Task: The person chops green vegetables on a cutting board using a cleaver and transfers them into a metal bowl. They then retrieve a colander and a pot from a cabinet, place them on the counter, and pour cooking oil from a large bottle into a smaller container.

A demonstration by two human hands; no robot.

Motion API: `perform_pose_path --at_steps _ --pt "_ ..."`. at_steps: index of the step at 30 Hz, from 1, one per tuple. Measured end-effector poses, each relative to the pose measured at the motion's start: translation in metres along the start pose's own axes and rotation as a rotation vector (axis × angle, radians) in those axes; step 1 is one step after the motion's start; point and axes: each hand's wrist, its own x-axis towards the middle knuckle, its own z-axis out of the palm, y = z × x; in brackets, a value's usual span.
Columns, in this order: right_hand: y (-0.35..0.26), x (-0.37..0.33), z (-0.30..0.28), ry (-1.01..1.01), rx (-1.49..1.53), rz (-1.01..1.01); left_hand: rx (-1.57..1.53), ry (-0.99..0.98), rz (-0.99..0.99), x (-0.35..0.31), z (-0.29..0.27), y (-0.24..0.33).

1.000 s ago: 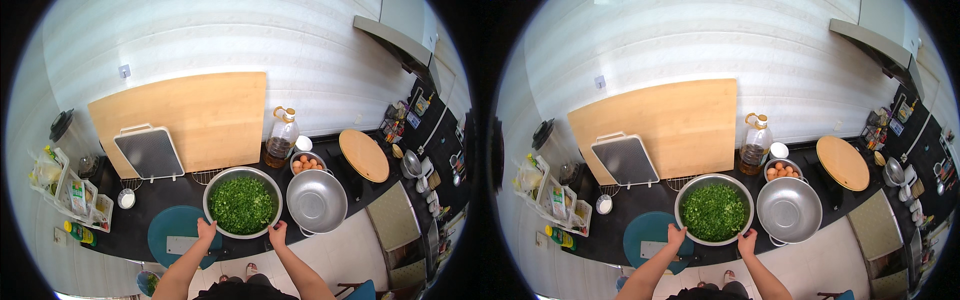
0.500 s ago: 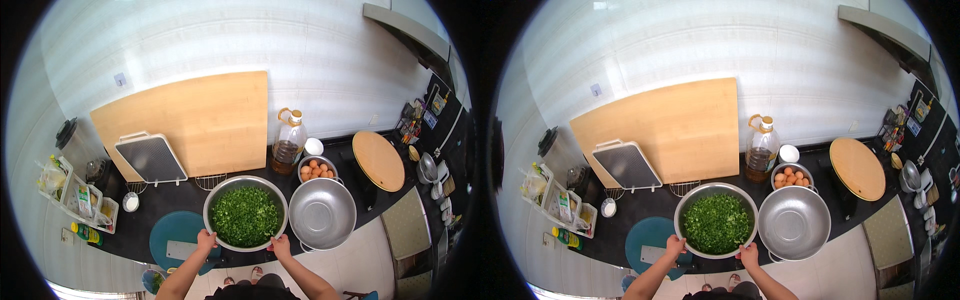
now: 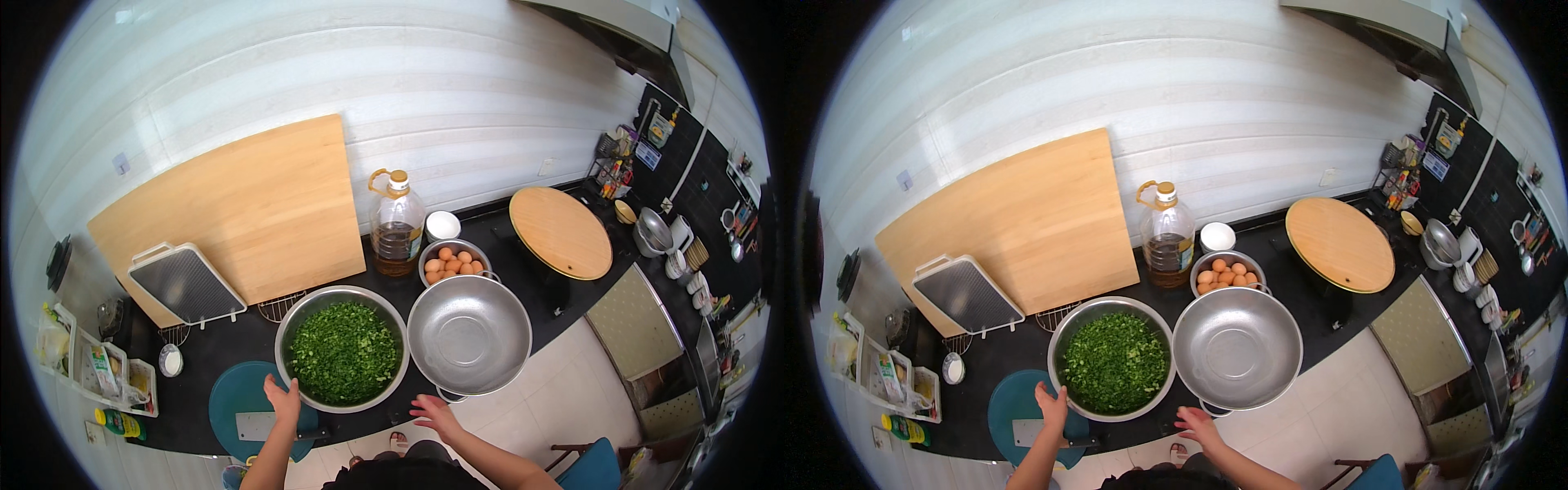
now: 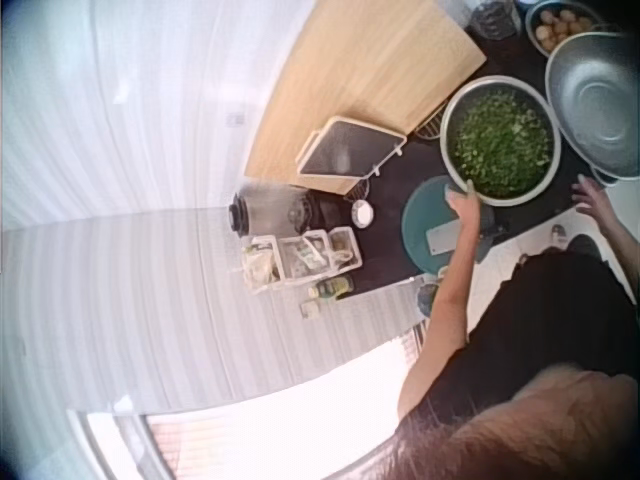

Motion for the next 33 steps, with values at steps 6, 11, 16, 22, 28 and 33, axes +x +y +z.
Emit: perform_pose_path --at_steps 6,11,16,22,28,33 --pt "-0.017 -0.013 -0.058 0.209 0.289 0.079 -0.154 -0.174 0.373 -0.015 0.001 0.077" --pt "-0.022 0.016 -0.074 0.281 0.21 0.047 -0.366 -0.561 0.34 -0.02 0.035 0.119" --pt "-0.031 -0.011 -0.056 0.375 0.148 -0.102 -0.341 -0.656 0.429 -0.013 0.064 0.163" --pt "-0.036 -0.062 -0.026 0.438 -0.026 -0.259 -0.123 -0.303 0.855 -0.015 0.046 0.251" --pt "-0.034 -0.092 0.001 0.386 -0.04 -0.33 -0.025 -0.472 0.79 0.0 0.042 0.26" --pt "-0.024 -0.091 -0.002 0.406 -0.01 -0.308 -0.269 -0.337 0.629 0.031 0.041 0.219"
